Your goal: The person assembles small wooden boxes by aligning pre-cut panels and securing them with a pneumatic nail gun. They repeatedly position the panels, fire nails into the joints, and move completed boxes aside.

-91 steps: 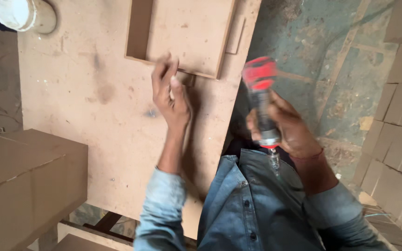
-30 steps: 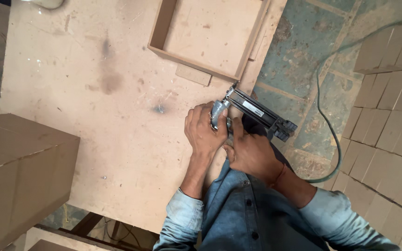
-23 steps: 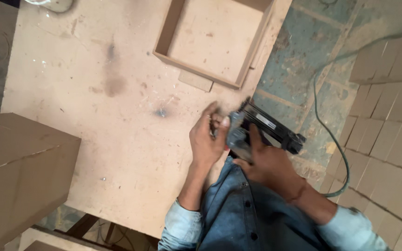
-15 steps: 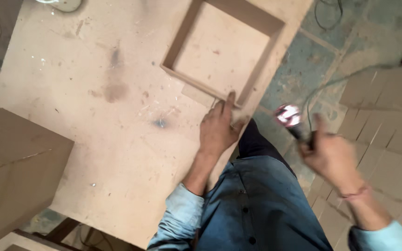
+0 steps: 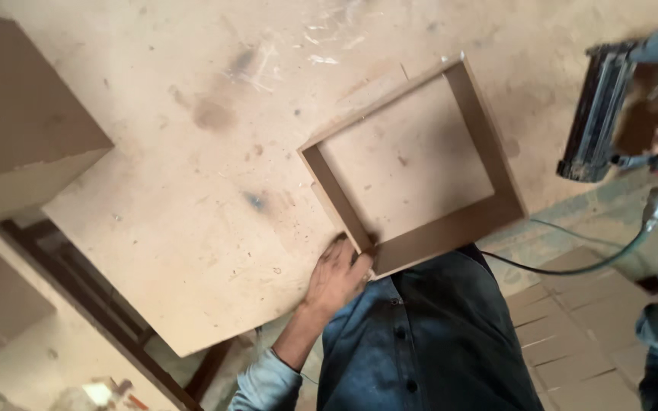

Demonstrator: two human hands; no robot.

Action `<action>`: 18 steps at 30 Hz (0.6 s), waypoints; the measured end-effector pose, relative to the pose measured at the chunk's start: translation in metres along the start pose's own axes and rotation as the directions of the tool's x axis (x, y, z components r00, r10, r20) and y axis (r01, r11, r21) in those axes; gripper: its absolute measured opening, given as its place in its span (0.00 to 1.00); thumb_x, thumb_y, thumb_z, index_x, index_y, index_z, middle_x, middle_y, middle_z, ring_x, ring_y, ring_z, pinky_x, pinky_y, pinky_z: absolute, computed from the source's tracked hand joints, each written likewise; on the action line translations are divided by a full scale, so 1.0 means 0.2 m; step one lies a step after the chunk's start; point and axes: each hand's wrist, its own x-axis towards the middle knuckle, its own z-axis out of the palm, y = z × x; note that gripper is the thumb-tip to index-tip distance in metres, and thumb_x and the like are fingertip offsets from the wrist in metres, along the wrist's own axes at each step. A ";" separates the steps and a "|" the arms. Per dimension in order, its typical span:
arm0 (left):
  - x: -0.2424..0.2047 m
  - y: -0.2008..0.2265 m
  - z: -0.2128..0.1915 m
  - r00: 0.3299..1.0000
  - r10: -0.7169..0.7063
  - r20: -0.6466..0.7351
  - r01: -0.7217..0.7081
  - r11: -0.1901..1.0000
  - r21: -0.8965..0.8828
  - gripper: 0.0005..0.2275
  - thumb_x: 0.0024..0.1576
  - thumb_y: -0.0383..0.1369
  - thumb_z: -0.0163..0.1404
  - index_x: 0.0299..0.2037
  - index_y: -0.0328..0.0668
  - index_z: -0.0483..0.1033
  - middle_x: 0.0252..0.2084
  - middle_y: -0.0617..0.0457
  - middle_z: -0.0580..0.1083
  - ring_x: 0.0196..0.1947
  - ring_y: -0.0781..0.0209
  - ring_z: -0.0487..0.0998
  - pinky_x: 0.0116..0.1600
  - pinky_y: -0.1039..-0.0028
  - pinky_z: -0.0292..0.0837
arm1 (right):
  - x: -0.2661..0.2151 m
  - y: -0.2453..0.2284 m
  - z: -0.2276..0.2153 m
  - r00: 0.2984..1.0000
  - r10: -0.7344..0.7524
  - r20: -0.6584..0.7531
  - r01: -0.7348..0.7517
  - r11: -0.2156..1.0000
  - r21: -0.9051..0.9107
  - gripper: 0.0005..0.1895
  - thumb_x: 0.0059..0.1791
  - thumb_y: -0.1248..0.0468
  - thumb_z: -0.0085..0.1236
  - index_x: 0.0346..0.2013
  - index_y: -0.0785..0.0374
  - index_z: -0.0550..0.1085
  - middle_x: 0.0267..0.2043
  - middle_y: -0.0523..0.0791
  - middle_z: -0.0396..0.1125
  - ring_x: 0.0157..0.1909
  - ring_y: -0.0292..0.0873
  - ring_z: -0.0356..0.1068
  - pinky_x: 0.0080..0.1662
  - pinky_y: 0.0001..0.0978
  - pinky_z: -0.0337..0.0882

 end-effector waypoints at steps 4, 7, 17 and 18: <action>-0.02 0.09 -0.01 0.996 -0.094 -0.011 0.094 0.996 -0.001 0.19 0.42 0.25 0.59 0.45 0.45 0.75 0.48 0.45 0.71 0.49 0.44 0.75 0.58 0.58 0.70 | 0.27 -0.17 0.03 0.970 -0.181 0.162 0.181 0.983 0.017 0.22 0.49 0.61 0.62 0.53 0.68 0.67 0.39 0.52 0.70 0.38 0.47 0.71 0.39 0.39 0.71; 0.00 0.10 -0.03 0.994 -0.098 -0.052 0.099 0.995 0.025 0.20 0.40 0.25 0.59 0.46 0.45 0.74 0.46 0.47 0.70 0.49 0.45 0.75 0.60 0.57 0.70 | 0.36 -0.25 0.00 0.923 -0.303 0.238 0.304 0.952 0.035 0.18 0.49 0.63 0.62 0.49 0.67 0.69 0.42 0.51 0.70 0.40 0.46 0.71 0.41 0.38 0.71; 0.02 0.13 -0.01 0.983 0.002 -0.182 0.039 0.974 0.224 0.05 0.49 0.30 0.53 0.33 0.44 0.71 0.33 0.50 0.71 0.38 0.53 0.76 0.47 0.65 0.73 | 0.13 0.01 0.25 0.717 -0.099 0.690 0.397 0.871 -0.288 0.13 0.48 0.62 0.65 0.45 0.64 0.78 0.35 0.56 0.75 0.38 0.57 0.75 0.40 0.45 0.74; 0.02 0.14 -0.02 0.985 0.011 -0.172 0.030 0.971 0.237 0.05 0.49 0.30 0.53 0.33 0.44 0.72 0.32 0.50 0.71 0.37 0.53 0.76 0.46 0.65 0.73 | 0.13 0.02 0.25 0.733 -0.092 0.674 0.417 0.844 -0.339 0.12 0.48 0.63 0.64 0.43 0.66 0.78 0.35 0.57 0.75 0.38 0.57 0.75 0.42 0.45 0.74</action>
